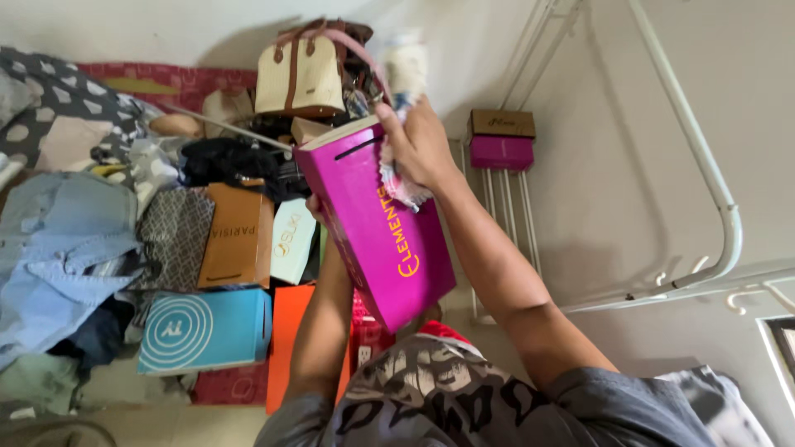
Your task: The person wipes down several boxes and a paper shopping bag with a cloth, then rinses the cloth in a basin of water and continues wiping other objects.
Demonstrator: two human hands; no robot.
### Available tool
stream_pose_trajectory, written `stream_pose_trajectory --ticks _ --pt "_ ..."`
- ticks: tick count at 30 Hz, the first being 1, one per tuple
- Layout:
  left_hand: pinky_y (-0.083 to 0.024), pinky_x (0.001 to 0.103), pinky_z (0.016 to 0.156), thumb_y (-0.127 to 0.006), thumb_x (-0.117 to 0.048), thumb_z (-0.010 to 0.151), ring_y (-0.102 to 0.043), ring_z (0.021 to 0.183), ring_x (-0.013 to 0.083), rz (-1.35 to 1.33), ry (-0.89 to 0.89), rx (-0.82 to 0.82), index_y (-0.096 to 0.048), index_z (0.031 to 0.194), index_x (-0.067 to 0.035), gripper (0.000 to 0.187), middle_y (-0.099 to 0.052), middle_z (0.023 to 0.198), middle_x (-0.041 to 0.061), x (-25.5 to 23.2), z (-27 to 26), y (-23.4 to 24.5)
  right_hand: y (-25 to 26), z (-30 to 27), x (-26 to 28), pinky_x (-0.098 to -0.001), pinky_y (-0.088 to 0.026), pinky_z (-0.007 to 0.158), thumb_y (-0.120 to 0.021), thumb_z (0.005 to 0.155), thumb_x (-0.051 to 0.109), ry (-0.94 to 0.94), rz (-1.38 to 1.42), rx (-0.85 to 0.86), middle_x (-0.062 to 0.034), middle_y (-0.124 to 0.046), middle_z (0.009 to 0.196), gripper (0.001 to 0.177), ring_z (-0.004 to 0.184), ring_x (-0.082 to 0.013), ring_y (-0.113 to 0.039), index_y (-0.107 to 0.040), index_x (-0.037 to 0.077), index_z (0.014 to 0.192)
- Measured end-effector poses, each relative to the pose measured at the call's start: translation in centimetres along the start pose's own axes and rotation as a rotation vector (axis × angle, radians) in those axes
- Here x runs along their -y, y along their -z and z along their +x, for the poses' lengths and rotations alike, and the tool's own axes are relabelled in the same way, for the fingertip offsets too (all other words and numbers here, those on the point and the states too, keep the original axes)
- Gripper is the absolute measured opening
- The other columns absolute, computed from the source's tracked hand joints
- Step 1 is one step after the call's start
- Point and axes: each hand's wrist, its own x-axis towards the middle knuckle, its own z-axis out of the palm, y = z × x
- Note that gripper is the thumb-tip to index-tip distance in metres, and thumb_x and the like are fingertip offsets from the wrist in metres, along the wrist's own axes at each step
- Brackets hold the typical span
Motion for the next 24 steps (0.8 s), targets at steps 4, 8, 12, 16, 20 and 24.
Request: stream_pose_trajectory --ticks 4,8,12,16,20,24 --pt "-0.055 0.042 0.102 -0.071 -0.038 0.087 -0.067 0.116 0.0298 -0.020 -0.057 -0.006 -0.052 0.141 0.003 0.070 -0.066 0.129 0.018 -1.8 0.7 -0.3 -3.1 -5.8 0.9 -0.0572 -0.045 0.105 -0.059 0.097 0.046 0.269 -0.313 -0.065 -0.0333 -0.057 0.126 0.050 0.119 -0.0503 -0.053 -0.063 -0.003 0.108" --pt "-0.055 0.042 0.102 -0.070 -0.039 0.088 -0.067 0.116 0.0297 -0.016 -0.091 0.106 -0.052 0.141 0.003 0.070 -0.066 0.129 0.018 -5.7 2.3 0.2 -5.2 -16.3 2.6 -0.0629 -0.030 0.119 -0.065 0.089 0.055 0.334 -0.406 0.231 -0.0365 -0.046 0.152 0.055 0.134 -0.0537 -0.046 -0.062 0.001 0.101" --pt "-0.055 0.042 0.102 -0.069 -0.040 0.089 -0.067 0.115 0.0296 -0.006 -0.036 0.164 -0.052 0.141 0.003 0.069 -0.066 0.129 0.018 -3.5 3.2 0.4 -4.2 -11.9 1.8 -0.0653 -0.017 0.124 -0.067 0.080 0.045 0.386 -0.143 0.153 -0.0297 -0.038 0.158 0.087 0.148 -0.0532 -0.030 -0.047 0.003 0.154" --pt "-0.055 0.042 0.101 -0.067 -0.041 0.089 -0.067 0.115 0.0295 -0.007 -0.031 0.060 -0.053 0.140 0.002 0.069 -0.066 0.129 0.018 -0.1 2.5 -0.1 -1.7 -0.7 1.0 -0.0593 -0.032 0.119 -0.057 0.097 0.022 0.052 -0.193 -0.045 -0.0296 -0.054 0.131 0.030 0.134 -0.0482 -0.043 -0.069 0.000 0.113" --pt "-0.055 0.042 0.101 -0.066 -0.042 0.090 -0.067 0.115 0.0294 -0.031 -0.056 0.018 -0.053 0.140 0.002 0.069 -0.066 0.128 0.017 -1.0 2.9 -1.0 -5.0 -4.5 2.6 -0.0528 -0.016 0.134 -0.053 0.096 0.016 0.092 -0.354 0.236 -0.0200 -0.063 0.114 0.019 0.129 -0.0369 -0.055 -0.069 0.005 0.093" --pt "-0.055 0.042 0.101 -0.064 -0.043 0.090 -0.067 0.115 0.0293 -0.014 -0.043 0.141 -0.053 0.140 0.002 0.068 -0.066 0.128 0.017 -5.5 3.4 -1.2 -4.2 -16.4 3.5 -0.0647 -0.015 0.126 -0.065 0.080 0.020 0.417 -0.182 0.237 -0.0256 -0.057 0.141 0.029 0.145 -0.0497 -0.037 -0.073 0.011 0.106"
